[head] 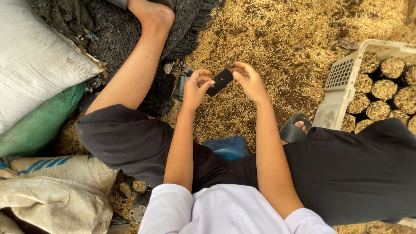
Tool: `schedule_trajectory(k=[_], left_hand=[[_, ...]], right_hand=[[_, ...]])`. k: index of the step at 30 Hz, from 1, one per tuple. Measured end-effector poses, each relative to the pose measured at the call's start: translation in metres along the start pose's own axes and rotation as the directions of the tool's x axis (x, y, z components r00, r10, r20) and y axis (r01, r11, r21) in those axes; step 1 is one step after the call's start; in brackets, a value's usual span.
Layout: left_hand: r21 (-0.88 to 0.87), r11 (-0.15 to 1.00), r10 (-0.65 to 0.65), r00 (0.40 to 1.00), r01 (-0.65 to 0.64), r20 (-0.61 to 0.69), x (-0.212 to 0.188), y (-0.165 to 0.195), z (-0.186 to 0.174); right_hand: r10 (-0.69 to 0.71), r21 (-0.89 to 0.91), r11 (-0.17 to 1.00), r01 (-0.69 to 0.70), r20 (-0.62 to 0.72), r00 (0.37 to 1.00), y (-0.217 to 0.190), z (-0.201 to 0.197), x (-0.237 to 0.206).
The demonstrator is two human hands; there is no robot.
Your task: The person scoops loose substrate from the floor and packs it into small black plastic bags. They fold and seal each bag, then place it on the floor beside them.
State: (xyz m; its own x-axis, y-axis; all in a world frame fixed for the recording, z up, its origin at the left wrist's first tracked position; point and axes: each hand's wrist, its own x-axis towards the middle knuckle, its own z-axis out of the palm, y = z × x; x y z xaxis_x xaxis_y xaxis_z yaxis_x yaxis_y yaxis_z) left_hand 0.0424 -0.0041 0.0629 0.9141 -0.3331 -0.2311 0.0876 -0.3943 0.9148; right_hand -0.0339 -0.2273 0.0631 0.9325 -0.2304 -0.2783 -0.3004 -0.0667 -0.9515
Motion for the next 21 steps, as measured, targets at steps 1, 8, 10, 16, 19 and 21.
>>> schedule_trajectory(k=[1,8,10,16,19,21], left_hand=[[-0.023,0.999,-0.027,0.998,0.028,0.05,-0.002,0.005,0.001],[0.22,0.919,0.373,0.9,-0.326,-0.226,-0.014,0.023,0.021],[0.35,0.845,0.51,0.807,-0.405,-0.297,-0.019,0.031,0.03],[-0.03,0.985,0.168,0.985,-0.169,-0.047,-0.027,0.047,0.048],[-0.111,0.993,-0.054,0.995,0.045,-0.085,-0.022,0.041,0.051],[-0.269,0.96,-0.089,0.996,0.079,-0.023,-0.016,0.032,0.049]], right_hand=[[0.014,-0.019,1.0,-0.013,0.036,0.999,0.003,0.001,0.001],[-0.062,-0.162,0.985,0.056,-0.03,0.998,0.005,-0.002,-0.003],[-0.035,-0.149,0.989,0.023,-0.083,0.996,0.004,0.002,-0.005],[0.012,-0.023,1.0,-0.014,-0.095,0.995,0.006,0.01,-0.007],[0.049,0.023,0.999,-0.048,-0.04,0.998,0.009,0.013,-0.004],[0.081,0.119,0.99,-0.081,0.001,0.997,0.012,0.013,-0.002]])
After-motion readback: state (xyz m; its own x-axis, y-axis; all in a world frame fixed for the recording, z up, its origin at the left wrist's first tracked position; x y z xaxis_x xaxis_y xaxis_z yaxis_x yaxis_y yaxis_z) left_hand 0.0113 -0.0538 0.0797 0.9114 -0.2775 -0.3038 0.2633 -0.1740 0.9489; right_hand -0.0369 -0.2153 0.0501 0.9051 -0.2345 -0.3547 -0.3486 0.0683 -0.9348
